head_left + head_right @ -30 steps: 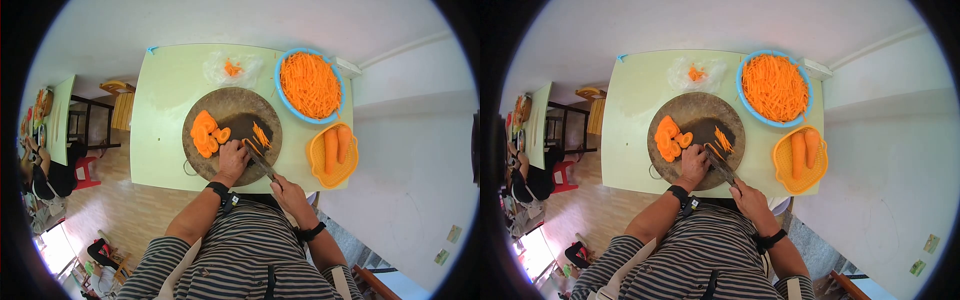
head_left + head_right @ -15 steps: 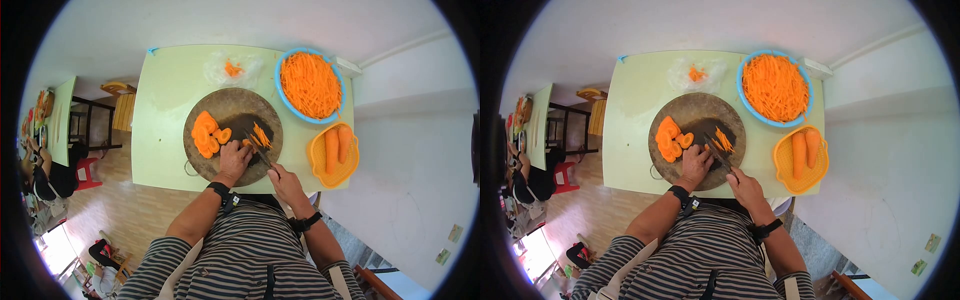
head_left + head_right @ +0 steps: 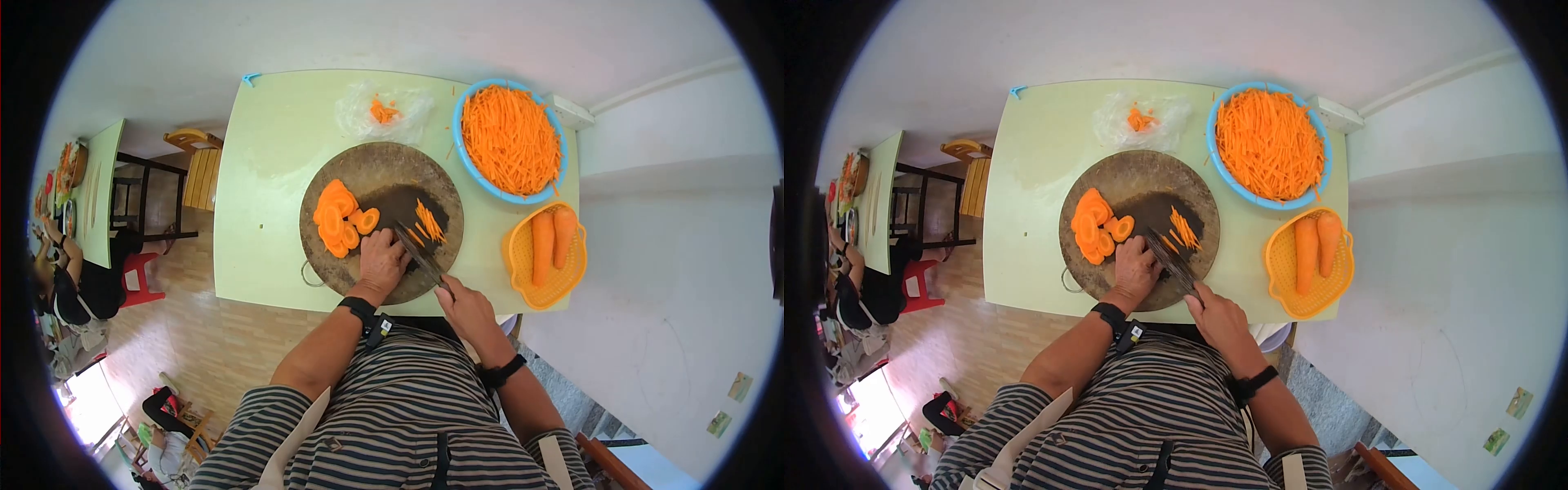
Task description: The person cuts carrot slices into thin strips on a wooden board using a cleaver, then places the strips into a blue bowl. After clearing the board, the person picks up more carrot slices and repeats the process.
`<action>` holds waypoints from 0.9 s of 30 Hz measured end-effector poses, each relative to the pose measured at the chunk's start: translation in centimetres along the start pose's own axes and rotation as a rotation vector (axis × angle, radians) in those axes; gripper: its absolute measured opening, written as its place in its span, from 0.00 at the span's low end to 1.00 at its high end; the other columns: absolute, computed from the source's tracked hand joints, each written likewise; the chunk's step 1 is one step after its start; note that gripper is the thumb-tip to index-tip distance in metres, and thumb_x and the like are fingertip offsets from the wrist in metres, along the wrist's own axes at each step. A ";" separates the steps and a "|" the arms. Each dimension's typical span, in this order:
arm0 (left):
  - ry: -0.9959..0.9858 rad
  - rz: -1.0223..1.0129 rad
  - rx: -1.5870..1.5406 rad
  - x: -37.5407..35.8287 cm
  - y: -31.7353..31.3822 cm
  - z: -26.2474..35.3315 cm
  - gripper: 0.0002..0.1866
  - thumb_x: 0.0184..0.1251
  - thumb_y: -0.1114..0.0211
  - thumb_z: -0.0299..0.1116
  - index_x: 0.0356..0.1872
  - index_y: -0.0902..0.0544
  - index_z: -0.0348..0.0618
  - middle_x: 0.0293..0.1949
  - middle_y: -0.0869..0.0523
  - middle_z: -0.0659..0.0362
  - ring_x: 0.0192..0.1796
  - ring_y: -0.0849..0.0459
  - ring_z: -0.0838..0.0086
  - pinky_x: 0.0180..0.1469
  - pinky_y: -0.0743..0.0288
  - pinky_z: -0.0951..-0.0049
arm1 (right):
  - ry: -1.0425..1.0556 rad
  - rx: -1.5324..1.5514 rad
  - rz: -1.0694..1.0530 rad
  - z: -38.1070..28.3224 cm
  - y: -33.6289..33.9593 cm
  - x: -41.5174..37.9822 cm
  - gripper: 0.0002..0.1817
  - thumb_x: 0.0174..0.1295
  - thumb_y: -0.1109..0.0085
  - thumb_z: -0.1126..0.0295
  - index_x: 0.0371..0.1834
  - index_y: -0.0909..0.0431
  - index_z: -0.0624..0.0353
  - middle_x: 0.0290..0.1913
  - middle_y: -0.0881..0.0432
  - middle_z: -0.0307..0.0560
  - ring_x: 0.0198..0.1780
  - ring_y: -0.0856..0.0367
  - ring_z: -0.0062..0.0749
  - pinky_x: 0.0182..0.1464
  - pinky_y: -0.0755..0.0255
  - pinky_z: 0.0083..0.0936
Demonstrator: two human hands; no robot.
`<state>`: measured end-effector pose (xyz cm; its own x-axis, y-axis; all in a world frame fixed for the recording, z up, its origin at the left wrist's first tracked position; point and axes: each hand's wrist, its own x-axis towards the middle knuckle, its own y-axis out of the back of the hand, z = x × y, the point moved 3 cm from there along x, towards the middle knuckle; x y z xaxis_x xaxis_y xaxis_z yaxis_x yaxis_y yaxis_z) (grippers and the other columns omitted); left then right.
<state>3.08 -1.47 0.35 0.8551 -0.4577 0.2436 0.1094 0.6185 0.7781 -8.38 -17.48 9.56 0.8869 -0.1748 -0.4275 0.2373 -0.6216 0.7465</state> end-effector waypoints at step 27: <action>-0.021 0.066 -0.016 0.2 0.1 0.2 0.08 0.51 0.24 0.34 0.32 0.13 0.48 0.36 0.23 0.60 0.40 0.24 0.63 0.42 0.36 0.61 | 0.041 0.232 0.097 0.6 -0.1 1.3 0.21 0.75 0.46 0.52 0.60 0.20 0.56 0.41 0.13 0.65 0.45 0.14 0.64 0.47 0.21 0.49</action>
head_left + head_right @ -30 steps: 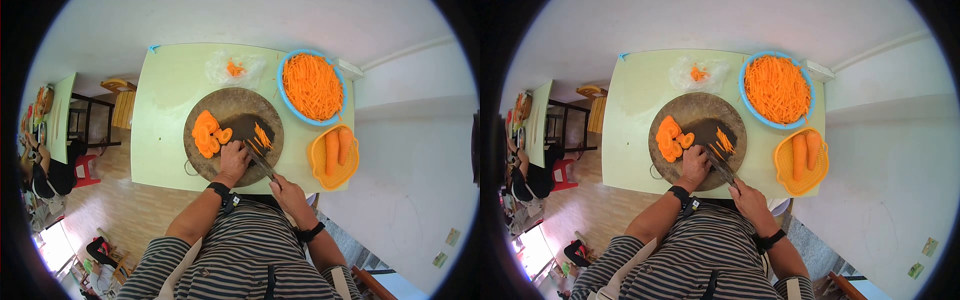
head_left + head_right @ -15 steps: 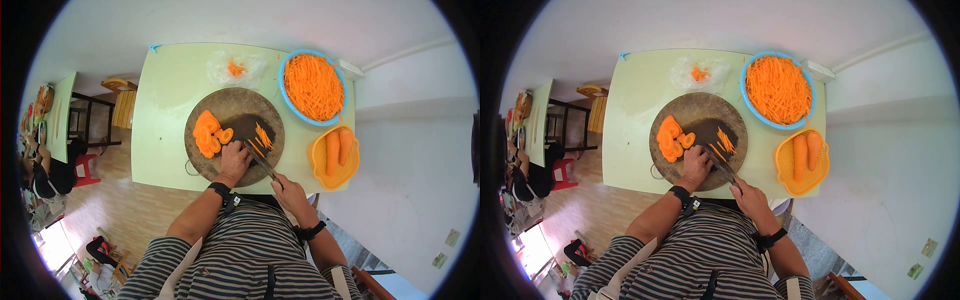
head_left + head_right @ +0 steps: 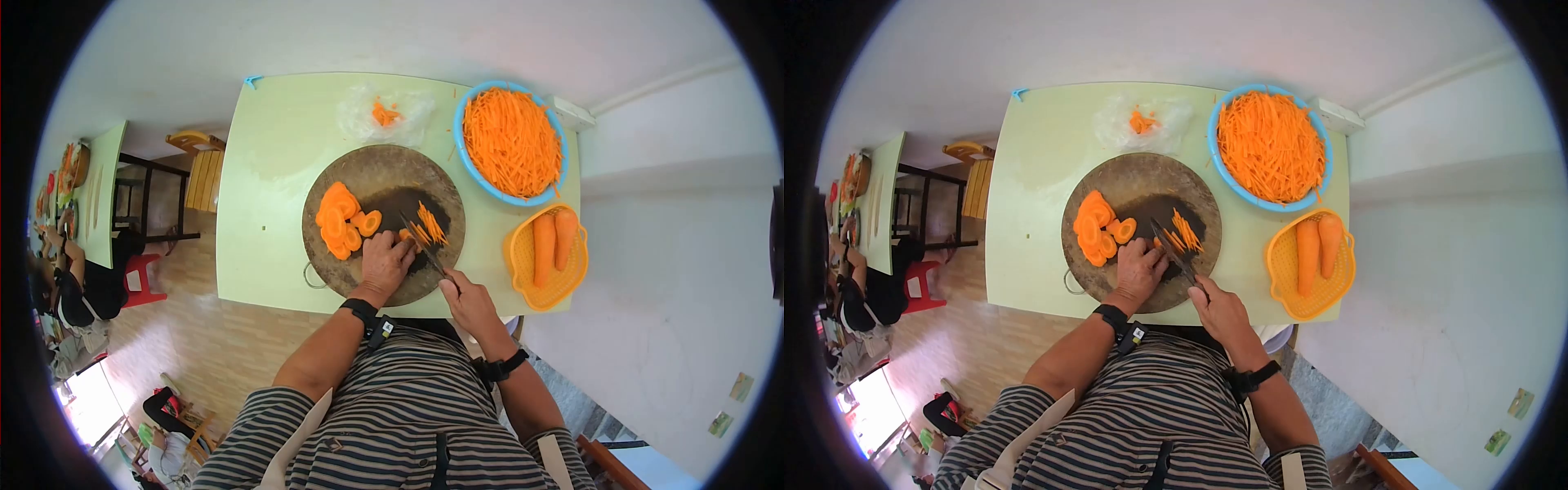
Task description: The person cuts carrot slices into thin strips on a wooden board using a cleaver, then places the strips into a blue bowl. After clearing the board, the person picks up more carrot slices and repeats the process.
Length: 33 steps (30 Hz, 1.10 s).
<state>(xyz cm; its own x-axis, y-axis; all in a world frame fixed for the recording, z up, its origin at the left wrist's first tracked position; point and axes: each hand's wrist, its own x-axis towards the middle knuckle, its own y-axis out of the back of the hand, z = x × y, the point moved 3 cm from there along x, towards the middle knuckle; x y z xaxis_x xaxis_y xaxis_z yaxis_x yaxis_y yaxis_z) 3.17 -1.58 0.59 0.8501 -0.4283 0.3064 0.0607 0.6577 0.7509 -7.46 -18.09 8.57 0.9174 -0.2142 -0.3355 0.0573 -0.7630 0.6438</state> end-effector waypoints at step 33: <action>0.027 -0.051 -0.001 -0.3 -0.1 -0.3 0.12 0.47 0.24 0.31 0.35 0.14 0.48 0.37 0.23 0.58 0.42 0.23 0.61 0.44 0.35 0.60 | -0.043 -0.149 -0.105 -0.3 -0.1 -0.8 0.23 0.75 0.46 0.51 0.62 0.22 0.57 0.39 0.13 0.65 0.43 0.14 0.63 0.46 0.21 0.51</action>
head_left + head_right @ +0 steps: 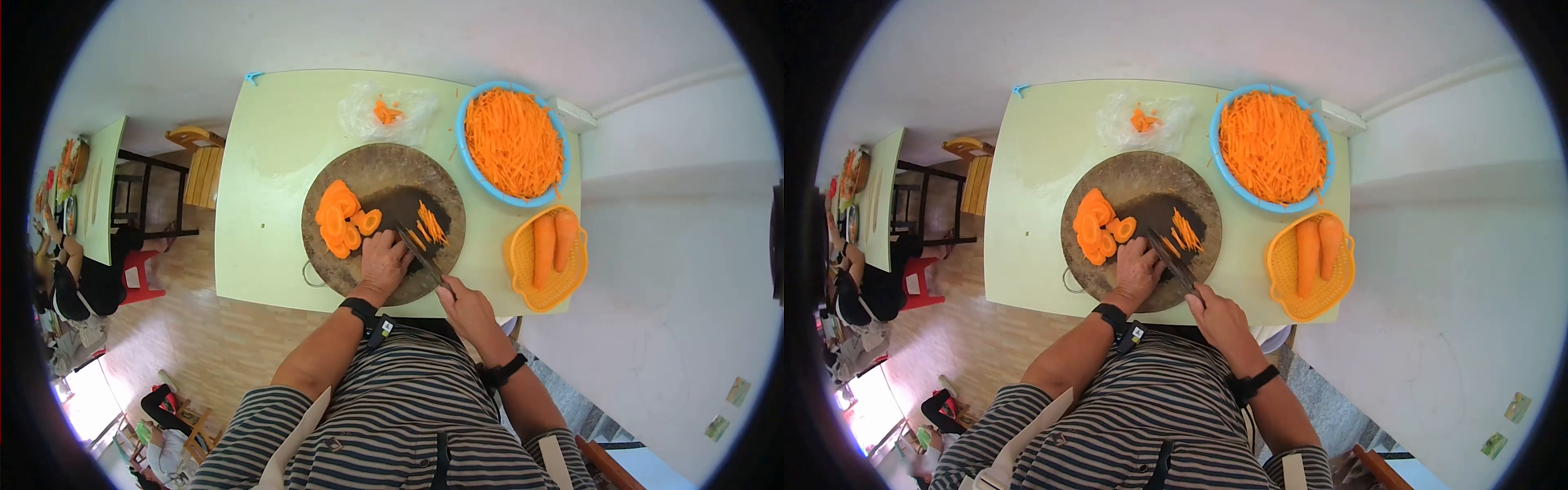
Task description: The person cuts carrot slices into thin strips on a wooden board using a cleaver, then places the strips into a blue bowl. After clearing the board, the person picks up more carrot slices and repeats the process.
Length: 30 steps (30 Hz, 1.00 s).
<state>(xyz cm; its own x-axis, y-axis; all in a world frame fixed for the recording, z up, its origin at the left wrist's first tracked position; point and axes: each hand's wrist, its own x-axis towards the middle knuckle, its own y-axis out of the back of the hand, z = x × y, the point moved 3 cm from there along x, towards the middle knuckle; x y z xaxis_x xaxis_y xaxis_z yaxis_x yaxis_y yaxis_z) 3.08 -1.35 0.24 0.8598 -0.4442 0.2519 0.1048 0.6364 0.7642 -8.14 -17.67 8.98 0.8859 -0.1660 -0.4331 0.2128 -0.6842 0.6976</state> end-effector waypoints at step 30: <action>-0.014 0.080 -0.033 0.2 -0.1 0.2 0.11 0.50 0.24 0.31 0.36 0.12 0.47 0.35 0.21 0.60 0.40 0.22 0.62 0.42 0.34 0.61 | -0.027 0.166 -0.010 0.3 0.9 -0.2 0.23 0.76 0.47 0.53 0.62 0.21 0.58 0.46 0.14 0.68 0.49 0.15 0.64 0.52 0.21 0.46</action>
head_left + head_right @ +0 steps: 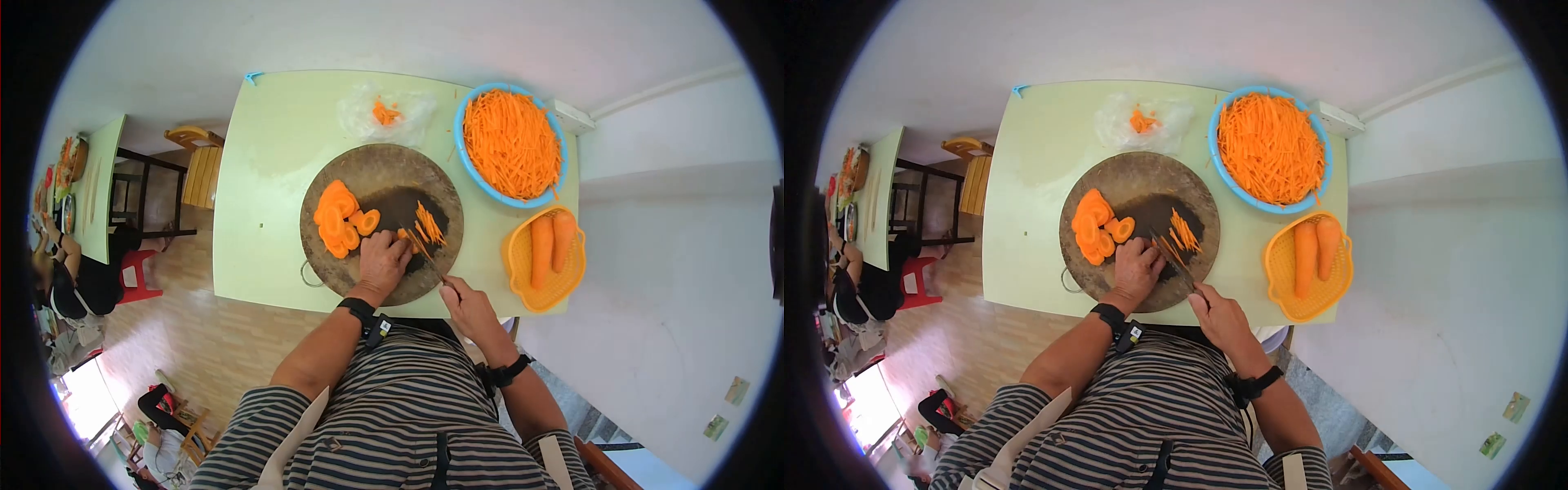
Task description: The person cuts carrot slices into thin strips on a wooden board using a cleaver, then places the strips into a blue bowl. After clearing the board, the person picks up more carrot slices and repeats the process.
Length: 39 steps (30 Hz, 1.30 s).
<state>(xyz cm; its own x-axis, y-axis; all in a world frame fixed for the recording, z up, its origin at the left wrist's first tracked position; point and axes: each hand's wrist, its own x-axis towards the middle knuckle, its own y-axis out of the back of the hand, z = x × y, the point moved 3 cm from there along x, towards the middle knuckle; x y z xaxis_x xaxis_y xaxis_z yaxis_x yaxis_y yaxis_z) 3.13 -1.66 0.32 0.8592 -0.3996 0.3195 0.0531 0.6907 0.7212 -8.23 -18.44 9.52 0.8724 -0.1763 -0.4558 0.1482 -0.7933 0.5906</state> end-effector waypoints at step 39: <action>0.009 0.010 -0.017 0.1 0.3 0.1 0.08 0.50 0.25 0.29 0.32 0.14 0.46 0.35 0.21 0.59 0.40 0.22 0.61 0.41 0.35 0.60 | 0.008 0.082 0.034 -0.3 -0.2 1.1 0.23 0.75 0.46 0.53 0.62 0.22 0.59 0.44 0.14 0.68 0.47 0.14 0.64 0.49 0.21 0.46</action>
<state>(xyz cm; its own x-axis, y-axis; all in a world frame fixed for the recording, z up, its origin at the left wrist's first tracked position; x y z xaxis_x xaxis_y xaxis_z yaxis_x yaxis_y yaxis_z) 3.14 -1.57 0.60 0.8642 -0.3871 0.3213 0.0526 0.7047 0.7075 -7.15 -18.27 9.14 0.8803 -0.1998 -0.4304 0.0798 -0.8318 0.5493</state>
